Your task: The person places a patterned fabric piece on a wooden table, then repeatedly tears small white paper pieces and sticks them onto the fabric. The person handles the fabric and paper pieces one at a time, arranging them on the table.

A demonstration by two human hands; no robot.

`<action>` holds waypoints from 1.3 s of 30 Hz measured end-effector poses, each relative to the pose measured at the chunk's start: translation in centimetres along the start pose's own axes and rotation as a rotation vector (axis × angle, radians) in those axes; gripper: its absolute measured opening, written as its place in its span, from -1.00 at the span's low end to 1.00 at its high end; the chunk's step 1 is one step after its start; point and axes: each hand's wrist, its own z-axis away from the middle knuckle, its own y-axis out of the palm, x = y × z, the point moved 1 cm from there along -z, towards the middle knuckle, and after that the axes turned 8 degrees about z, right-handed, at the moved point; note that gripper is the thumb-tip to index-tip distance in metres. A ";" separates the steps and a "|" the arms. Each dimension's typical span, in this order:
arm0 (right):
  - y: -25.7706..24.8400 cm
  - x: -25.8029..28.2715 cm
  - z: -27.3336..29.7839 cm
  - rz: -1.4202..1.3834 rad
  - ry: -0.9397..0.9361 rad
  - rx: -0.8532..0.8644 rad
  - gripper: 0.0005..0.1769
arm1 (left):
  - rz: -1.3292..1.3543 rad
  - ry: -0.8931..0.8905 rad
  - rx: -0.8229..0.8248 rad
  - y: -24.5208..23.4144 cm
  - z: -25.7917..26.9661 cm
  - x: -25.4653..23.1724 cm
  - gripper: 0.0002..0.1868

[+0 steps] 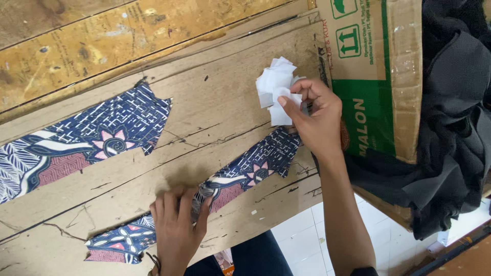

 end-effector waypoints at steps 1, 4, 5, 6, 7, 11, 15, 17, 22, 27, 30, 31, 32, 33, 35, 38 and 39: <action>-0.3 -0.1 0.0 -0.020 -0.044 0.018 -0.82 | 0.007 0.008 -0.003 0.3 0.6 0.2 -0.58; -1.0 -0.7 0.0 -0.079 -0.096 0.037 -0.85 | 0.005 0.052 -0.023 0.9 2.4 0.8 -0.58; -1.3 -0.8 -0.1 -0.098 -0.102 0.038 -0.87 | 0.001 0.069 -0.034 1.1 2.9 1.0 -0.58; -1.6 -1.0 -0.2 -0.103 -0.073 0.026 -0.88 | 0.008 0.081 -0.031 1.4 3.3 1.2 -0.59; -1.9 -1.1 -0.3 -0.108 -0.043 0.015 -0.90 | 0.014 0.091 -0.027 1.7 3.8 1.3 -0.60; -2.6 -1.0 0.1 -0.191 -0.021 0.014 -0.90 | 0.030 0.081 0.054 2.1 4.9 1.7 -0.62; -3.6 -0.3 0.5 -0.073 -0.025 -0.042 -0.84 | 0.047 0.136 0.059 1.9 3.8 0.5 -0.62; -3.7 -0.2 0.9 -0.048 0.007 -0.068 -0.82 | 0.012 0.147 0.037 1.5 2.7 -0.7 -0.60; -3.4 0.9 2.5 -0.002 -0.073 -0.127 -0.91 | 0.324 0.061 -0.095 1.2 -1.7 -5.0 -0.61; -1.8 3.4 4.9 -0.015 -0.145 -0.176 -0.88 | 0.998 -0.206 0.084 2.2 -7.8 -9.3 -0.60; -0.3 4.6 6.5 0.008 -0.091 -0.204 -0.82 | 1.303 -0.183 0.108 3.0 -10.3 -11.2 -0.62; 0.2 4.9 7.0 0.027 -0.096 -0.211 -0.81 | 1.284 -0.176 0.074 3.2 -10.9 -11.4 -0.70; 0.6 5.0 7.1 0.046 -0.101 -0.219 -0.79 | 1.263 -0.170 0.041 3.5 -11.4 -11.6 -0.76; 0.8 5.0 7.2 0.039 -0.102 -0.204 -0.79 | 1.240 -0.168 0.009 3.7 -11.6 -11.5 -0.80; 1.4 4.9 7.2 0.027 -0.107 -0.175 -0.78 | 1.214 -0.179 -0.056 3.9 -11.7 -11.1 -0.82; 1.9 4.3 7.3 0.048 0.014 -0.180 -0.75 | 1.044 -0.238 -0.149 3.8 -11.1 -10.0 -0.83; 1.8 4.3 7.2 0.134 -0.030 -0.230 -0.81 | 0.965 -0.262 -0.186 3.7 -11.0 -9.5 -0.83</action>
